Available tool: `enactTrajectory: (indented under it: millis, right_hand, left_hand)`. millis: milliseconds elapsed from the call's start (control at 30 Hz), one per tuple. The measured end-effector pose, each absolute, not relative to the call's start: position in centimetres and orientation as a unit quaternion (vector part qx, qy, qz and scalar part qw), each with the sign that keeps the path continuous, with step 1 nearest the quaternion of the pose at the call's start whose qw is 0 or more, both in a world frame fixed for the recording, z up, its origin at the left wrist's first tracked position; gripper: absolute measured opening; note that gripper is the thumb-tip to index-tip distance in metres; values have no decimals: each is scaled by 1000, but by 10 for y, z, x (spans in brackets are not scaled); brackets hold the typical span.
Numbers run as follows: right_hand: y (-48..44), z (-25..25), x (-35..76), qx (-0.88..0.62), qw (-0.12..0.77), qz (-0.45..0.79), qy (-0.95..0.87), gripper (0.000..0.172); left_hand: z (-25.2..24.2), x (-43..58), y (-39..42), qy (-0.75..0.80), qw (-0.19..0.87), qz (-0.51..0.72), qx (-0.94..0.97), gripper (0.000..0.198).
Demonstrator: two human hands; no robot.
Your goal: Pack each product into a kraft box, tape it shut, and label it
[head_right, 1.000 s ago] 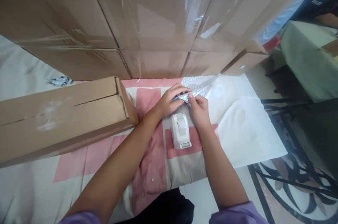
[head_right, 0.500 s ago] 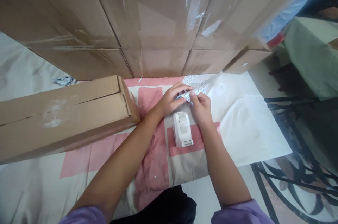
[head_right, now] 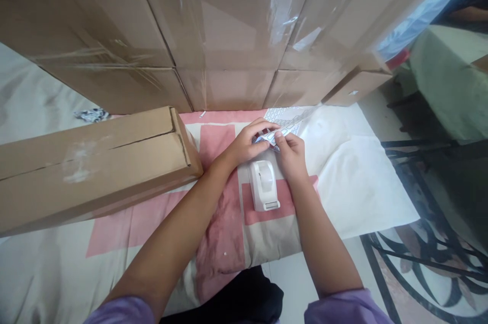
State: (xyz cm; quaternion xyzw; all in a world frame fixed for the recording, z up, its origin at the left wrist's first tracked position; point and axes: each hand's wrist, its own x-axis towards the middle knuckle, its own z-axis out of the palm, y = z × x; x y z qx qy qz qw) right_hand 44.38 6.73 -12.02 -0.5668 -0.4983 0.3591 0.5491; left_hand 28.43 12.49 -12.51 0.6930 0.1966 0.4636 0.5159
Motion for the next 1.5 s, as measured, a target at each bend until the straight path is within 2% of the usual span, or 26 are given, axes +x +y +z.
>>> enactTrajectory:
  millis: [667,1067,1500]
  right_hand:
    - [68,-121,446,-549,562,363,-501,42]
    - [68,-118,443,-556,555,351,-510,43]
    - [66,-114,441,-560,548,345,-517,43]
  left_hand:
    - [-122,284,125,208,523,450,694,36]
    - [-123,288,124,246,524,447,681,23]
    - [-119,287,121,283,538,468,642,21]
